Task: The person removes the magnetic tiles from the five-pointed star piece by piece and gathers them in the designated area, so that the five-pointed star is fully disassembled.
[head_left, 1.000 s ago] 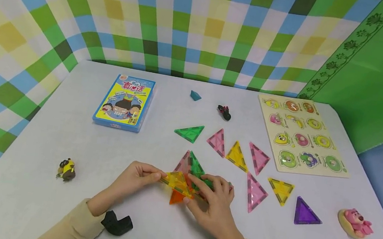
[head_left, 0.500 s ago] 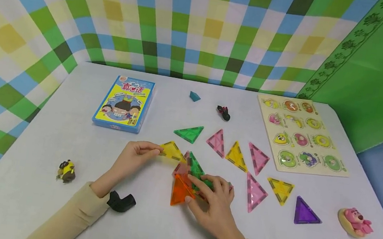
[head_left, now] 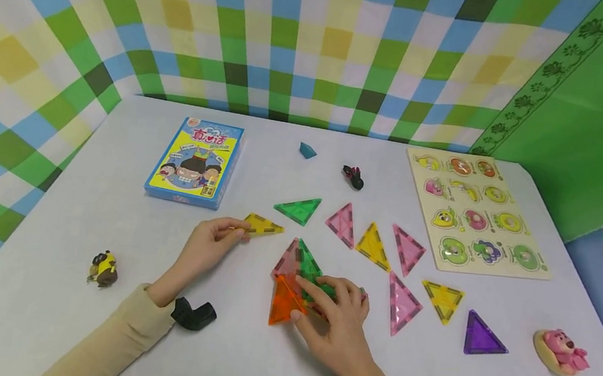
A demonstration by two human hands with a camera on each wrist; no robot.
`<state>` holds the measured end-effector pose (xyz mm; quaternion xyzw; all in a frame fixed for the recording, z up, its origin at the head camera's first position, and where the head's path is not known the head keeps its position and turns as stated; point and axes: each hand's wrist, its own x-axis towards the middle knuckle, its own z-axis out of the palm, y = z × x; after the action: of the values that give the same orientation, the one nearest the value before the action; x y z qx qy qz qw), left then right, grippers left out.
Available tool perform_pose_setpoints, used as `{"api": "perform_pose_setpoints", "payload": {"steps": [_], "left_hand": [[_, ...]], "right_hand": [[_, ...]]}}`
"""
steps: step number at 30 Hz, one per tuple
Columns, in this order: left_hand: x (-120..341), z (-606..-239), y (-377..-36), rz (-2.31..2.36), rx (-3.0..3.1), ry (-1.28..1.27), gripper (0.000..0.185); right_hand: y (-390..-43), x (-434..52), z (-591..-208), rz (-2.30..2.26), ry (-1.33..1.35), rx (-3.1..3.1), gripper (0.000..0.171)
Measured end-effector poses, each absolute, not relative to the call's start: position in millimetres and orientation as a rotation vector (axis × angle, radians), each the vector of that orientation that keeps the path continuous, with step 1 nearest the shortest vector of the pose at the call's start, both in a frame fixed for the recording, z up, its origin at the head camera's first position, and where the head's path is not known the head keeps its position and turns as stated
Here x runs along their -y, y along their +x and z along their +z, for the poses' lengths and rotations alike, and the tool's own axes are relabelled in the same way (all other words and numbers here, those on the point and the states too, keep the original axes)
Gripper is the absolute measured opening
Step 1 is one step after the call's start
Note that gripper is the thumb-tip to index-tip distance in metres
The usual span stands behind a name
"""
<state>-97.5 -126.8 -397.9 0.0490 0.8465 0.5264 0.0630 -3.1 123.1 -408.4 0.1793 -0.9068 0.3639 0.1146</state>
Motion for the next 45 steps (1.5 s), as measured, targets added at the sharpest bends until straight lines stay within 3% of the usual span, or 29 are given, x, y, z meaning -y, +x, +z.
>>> {"api": "perform_pose_setpoints", "payload": {"steps": [7,14,16,18,25,35,38,45], "left_hand": [[123.3,-391.2,-72.3,1.365,-2.680,0.292,0.035],[93.4,-403.2,-34.9,1.136,-2.718,0.807,0.093],[85.7,-408.6,-30.3,1.081,-2.723,0.863,0.100],[81.9,-413.1,-28.4,1.099,-2.737,0.862,0.095],[91.0,-409.7,-32.6,1.394,-2.695,0.673,0.043],[130.2,-386.7,-50.7,1.562,-2.535,0.331,0.015],[135.6,-387.9,-53.2,1.531,-2.521,0.285,0.018],[117.0,-402.5,-47.0,1.252,-2.684,0.433,0.056]], "right_hand": [[-3.7,-123.4,-407.9,1.047,0.541,2.666,0.045],[-6.6,-124.5,-407.4,1.018,0.558,2.655,0.045],[-7.3,-124.3,-407.7,1.014,0.566,2.644,0.045],[-7.9,-124.0,-408.2,1.014,0.569,2.637,0.045],[-8.1,-125.3,-411.3,1.026,0.569,2.609,0.041],[-7.8,-125.4,-412.1,1.024,0.580,2.614,0.041],[-7.5,-125.8,-411.3,1.012,0.576,2.615,0.042],[-6.8,-125.6,-410.2,0.995,0.572,2.618,0.045]]}}
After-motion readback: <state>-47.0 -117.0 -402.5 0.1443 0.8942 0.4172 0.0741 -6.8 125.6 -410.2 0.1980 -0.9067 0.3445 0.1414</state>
